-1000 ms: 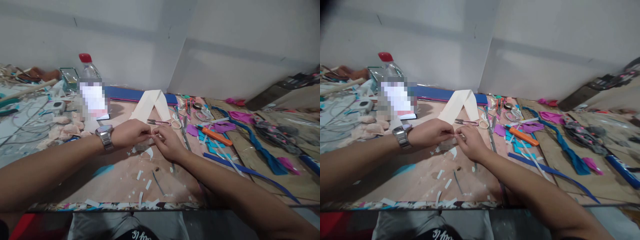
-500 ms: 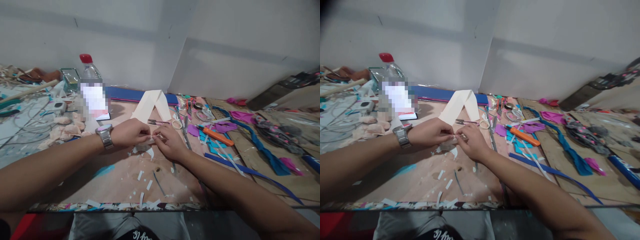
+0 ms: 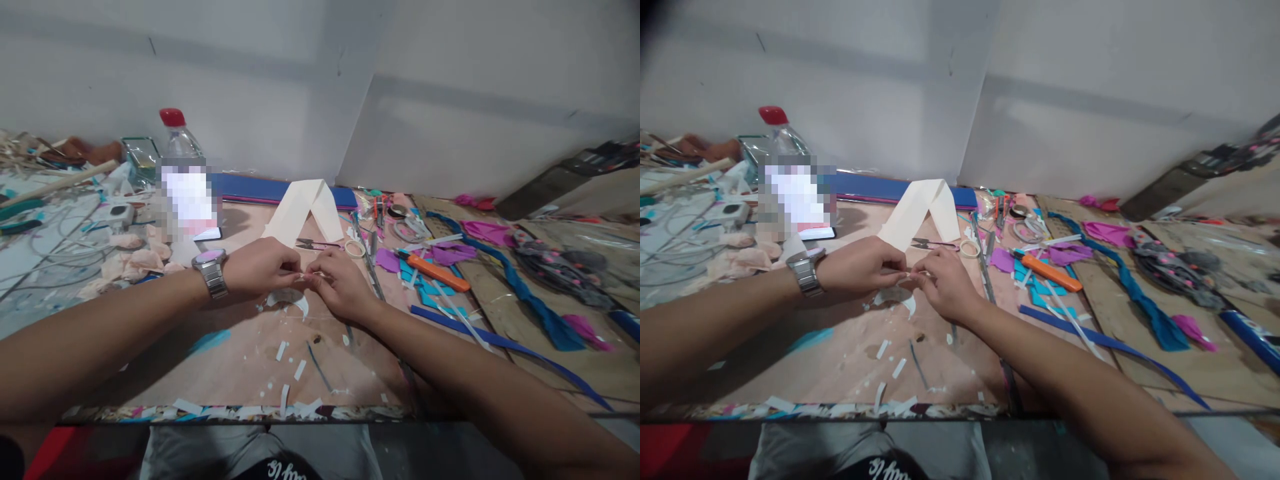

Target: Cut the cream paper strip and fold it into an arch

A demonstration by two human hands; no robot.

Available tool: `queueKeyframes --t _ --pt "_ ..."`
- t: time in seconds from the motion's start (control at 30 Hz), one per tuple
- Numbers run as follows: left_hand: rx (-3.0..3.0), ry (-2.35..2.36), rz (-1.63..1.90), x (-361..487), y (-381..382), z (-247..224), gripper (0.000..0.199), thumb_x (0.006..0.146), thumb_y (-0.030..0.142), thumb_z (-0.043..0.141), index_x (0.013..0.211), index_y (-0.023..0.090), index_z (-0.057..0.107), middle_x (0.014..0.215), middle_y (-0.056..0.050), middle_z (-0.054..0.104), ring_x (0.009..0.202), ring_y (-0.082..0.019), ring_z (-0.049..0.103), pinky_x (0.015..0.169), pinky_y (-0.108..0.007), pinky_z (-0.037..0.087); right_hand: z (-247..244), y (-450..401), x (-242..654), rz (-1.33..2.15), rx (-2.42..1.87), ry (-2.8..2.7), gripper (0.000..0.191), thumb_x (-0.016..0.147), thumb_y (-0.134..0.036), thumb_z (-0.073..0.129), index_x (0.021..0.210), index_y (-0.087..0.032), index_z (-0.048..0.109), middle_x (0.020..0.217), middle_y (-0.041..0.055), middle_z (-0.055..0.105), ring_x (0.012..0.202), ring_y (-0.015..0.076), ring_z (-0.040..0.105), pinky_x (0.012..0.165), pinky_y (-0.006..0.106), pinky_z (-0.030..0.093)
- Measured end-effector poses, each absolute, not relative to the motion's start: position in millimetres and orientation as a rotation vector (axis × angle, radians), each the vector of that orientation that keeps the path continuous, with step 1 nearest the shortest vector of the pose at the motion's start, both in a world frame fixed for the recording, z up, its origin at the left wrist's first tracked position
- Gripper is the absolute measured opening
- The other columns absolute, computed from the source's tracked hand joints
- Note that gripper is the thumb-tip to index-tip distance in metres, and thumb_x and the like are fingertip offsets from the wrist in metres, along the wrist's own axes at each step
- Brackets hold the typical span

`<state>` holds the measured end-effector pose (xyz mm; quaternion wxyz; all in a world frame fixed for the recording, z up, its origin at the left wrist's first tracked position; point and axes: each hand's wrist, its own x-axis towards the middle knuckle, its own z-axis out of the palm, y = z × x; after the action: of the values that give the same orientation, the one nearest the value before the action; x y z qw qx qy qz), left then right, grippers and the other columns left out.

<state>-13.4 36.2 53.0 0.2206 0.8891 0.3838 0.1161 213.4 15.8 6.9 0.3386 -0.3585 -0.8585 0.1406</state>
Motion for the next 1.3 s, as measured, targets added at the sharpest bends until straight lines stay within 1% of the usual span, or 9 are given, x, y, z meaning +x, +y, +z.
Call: queueKeyframes --t 0.13,0.27,0.37,0.5,0.67,0.8,0.97,1.17,1.3 --pt "2.458 1.074 0.286 -13.0 36.0 53.2 0.031 0.095 0.046 0.063 0.089 0.020 0.079 0.077 -0.004 0.076 0.065 -0.013 0.059 0.062 -0.026 0.031 4.9 17.7 213.2 0.357 -0.924 -2.247 0.011 0.096 -0.028 0.067 0.089 -0.021 0.070 0.086 0.0072 0.073 0.088 0.0248 0.063 0.082 0.041 0.048" --pt "2.437 1.048 0.283 -14.3 37.8 53.6 0.030 0.095 0.044 0.062 0.093 0.020 0.080 0.079 -0.004 0.077 0.067 -0.014 0.061 0.062 -0.026 0.032 4.8 18.3 213.1 0.378 -0.910 -2.267 0.013 0.098 -0.031 0.065 0.092 -0.022 0.072 0.086 0.0067 0.075 0.087 0.0243 0.065 0.084 0.042 0.048" --pt "2.400 1.014 0.256 -16.6 41.0 54.5 0.030 0.094 0.041 0.060 0.091 0.019 0.080 0.077 -0.003 0.075 0.065 -0.013 0.060 0.061 -0.026 0.033 5.9 18.4 214.1 0.354 -0.893 -2.251 0.014 0.099 -0.030 0.064 0.090 -0.022 0.070 0.086 0.0065 0.074 0.086 0.0241 0.065 0.086 0.043 0.048" --pt "2.380 1.009 0.239 -19.0 44.5 54.8 0.034 0.095 0.043 0.058 0.089 0.018 0.080 0.071 -0.002 0.072 0.059 -0.012 0.055 0.057 -0.026 0.031 7.6 18.2 214.7 0.360 -0.896 -2.221 0.014 0.098 -0.032 0.065 0.091 -0.022 0.071 0.086 0.0067 0.075 0.085 0.0236 0.067 0.086 0.043 0.049" --pt "2.359 0.933 0.257 -18.5 44.4 55.3 0.045 0.097 0.053 0.055 0.085 0.017 0.078 0.066 -0.001 0.067 0.057 -0.011 0.050 0.056 -0.026 0.030 7.1 17.8 213.6 0.378 -0.892 -2.223 0.018 0.099 -0.037 0.066 0.094 -0.022 0.075 0.088 0.0069 0.078 0.083 0.0231 0.069 0.081 0.040 0.050" --pt "2.347 0.925 0.233 -18.4 44.6 55.3 0.044 0.098 0.050 0.054 0.079 0.016 0.073 0.064 0.000 0.064 0.056 -0.010 0.046 0.055 -0.025 0.028 7.2 18.2 213.7 0.352 -0.871 -2.174 0.017 0.098 -0.034 0.067 0.090 -0.022 0.075 0.083 0.0059 0.077 0.080 0.0219 0.069 0.079 0.039 0.051" --pt "2.319 0.939 0.235 -18.8 45.7 52.6 0.049 0.097 0.057 0.053 0.079 0.016 0.074 0.062 0.001 0.060 0.055 -0.010 0.045 0.054 -0.025 0.028 9.5 17.5 213.0 0.370 -0.892 -2.173 0.019 0.098 -0.038 0.068 0.090 -0.022 0.076 0.084 0.0058 0.079 0.080 0.0221 0.070 0.080 0.040 0.051" --pt "2.327 0.938 0.192 -19.4 45.2 53.0 0.042 0.096 0.049 0.053 0.076 0.015 0.070 0.060 0.001 0.057 0.054 -0.011 0.044 0.053 -0.026 0.026 8.6 17.3 212.9 0.365 -0.900 -2.132 0.018 0.097 -0.037 0.069 0.090 -0.023 0.078 0.084 0.0054 0.080 0.081 0.0221 0.071 0.081 0.040 0.053" --pt "2.312 0.951 0.153 -19.0 44.1 54.8 0.038 0.095 0.045 0.053 0.079 0.015 0.071 0.063 0.000 0.060 0.057 -0.012 0.047 0.054 -0.026 0.027 9.1 17.2 212.1 0.337 -0.863 -2.137 0.015 0.096 -0.034 0.071 0.090 -0.023 0.078 0.083 0.0048 0.080 0.079 0.0219 0.070 0.080 0.040 0.053"
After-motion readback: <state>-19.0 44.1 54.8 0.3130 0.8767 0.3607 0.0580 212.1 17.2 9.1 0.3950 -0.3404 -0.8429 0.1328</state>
